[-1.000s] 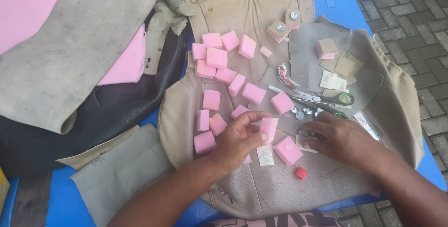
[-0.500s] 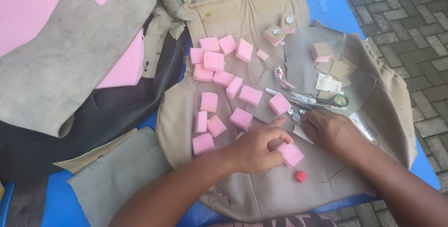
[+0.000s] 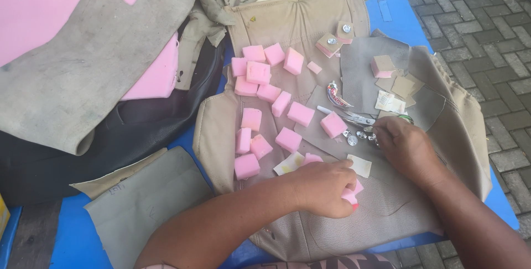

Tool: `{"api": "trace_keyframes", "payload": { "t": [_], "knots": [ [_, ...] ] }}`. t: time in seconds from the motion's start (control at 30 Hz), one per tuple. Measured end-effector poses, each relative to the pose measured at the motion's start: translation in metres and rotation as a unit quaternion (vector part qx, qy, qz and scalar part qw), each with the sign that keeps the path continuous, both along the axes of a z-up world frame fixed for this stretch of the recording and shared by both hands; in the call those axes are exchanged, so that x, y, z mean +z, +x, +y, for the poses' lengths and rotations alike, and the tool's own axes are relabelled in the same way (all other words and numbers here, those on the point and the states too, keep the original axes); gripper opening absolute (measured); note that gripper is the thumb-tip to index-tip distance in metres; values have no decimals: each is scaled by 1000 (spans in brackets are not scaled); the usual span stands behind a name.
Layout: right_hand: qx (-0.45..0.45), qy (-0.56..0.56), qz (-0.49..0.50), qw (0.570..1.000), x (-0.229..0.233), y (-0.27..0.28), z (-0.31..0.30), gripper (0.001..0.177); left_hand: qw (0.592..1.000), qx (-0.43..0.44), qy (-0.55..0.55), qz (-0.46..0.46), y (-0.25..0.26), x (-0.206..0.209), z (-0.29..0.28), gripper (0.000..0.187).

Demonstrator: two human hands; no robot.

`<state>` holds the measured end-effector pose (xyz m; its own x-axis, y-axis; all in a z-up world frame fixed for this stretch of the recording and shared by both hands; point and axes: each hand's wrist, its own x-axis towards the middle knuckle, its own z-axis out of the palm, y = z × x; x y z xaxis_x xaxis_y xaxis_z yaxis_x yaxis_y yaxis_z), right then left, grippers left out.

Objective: Gluing foam padding and leather patches onto a leather base and trimming excess material with scissors

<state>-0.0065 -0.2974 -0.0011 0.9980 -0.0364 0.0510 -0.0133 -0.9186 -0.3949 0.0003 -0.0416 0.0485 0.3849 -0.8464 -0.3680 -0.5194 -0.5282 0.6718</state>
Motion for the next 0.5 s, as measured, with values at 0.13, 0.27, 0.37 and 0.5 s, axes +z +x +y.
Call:
{"api": "trace_keyframes", "payload": {
  "t": [0.13,0.27,0.37,0.5],
  "knots": [
    [13,75,-17,997,-3,-8,-6,11,988,66,-85,112,6,-3,17,42],
    [110,101,-52,987,7,-13,1,22,964,94,-194,158,8,-13,36,34],
    [59,55,-85,993,13,-8,-13,13,939,104,-259,202,3,-18,44,27],
    [-51,-174,31,983,19,8,-32,40,928,105,-303,190,-5,-8,51,27]
  ]
}}
